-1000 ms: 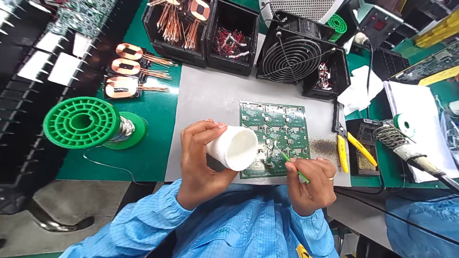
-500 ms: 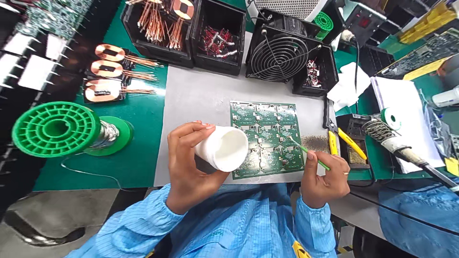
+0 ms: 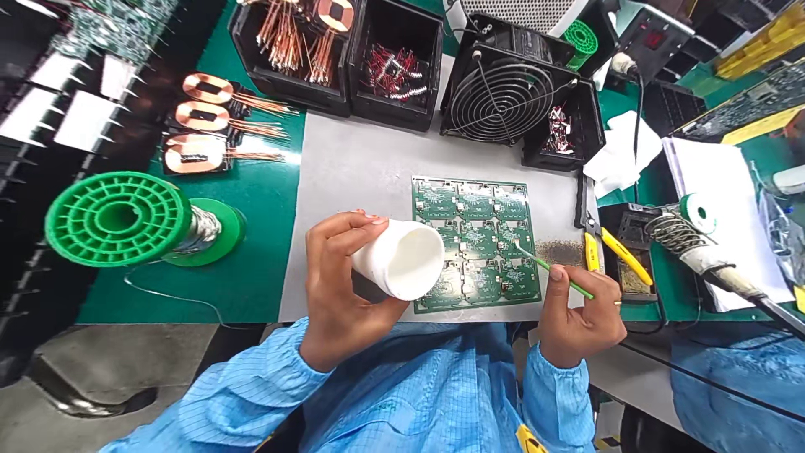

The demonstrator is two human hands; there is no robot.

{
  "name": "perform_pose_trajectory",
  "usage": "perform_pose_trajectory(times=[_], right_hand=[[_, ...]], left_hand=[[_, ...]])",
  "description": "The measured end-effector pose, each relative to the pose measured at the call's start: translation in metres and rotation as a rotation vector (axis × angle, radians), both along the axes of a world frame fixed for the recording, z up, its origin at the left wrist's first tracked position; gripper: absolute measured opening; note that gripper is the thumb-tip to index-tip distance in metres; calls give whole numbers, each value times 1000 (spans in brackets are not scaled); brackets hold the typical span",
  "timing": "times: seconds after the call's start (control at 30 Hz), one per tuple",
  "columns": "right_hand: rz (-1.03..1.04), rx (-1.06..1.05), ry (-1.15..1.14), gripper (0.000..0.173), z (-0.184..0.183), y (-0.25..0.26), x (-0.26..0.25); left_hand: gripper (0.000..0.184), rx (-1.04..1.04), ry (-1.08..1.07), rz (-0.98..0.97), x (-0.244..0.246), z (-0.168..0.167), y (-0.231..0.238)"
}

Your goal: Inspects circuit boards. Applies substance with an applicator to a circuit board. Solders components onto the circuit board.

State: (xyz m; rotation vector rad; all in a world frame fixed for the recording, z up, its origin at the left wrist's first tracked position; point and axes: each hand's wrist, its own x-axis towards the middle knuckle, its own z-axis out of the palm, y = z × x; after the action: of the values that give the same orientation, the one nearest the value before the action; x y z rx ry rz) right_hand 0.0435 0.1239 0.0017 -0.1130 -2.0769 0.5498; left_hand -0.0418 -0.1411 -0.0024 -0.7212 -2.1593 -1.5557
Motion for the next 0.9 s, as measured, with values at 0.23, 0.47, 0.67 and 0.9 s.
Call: perform_pose_trajectory(times=[0.23, 0.47, 0.67, 0.9], right_hand=[[-34, 33, 12, 24, 0, 2, -2], [-5, 34, 18, 24, 2, 2, -3], [63, 15, 2, 23, 1, 1, -3], [101, -9, 36, 19, 7, 1, 0]], left_hand=[[66, 10, -6, -6, 0, 0, 0], [66, 10, -7, -13, 0, 0, 0], [66, 25, 1, -19, 0, -1, 1], [63, 31, 15, -8, 0, 0, 2]])
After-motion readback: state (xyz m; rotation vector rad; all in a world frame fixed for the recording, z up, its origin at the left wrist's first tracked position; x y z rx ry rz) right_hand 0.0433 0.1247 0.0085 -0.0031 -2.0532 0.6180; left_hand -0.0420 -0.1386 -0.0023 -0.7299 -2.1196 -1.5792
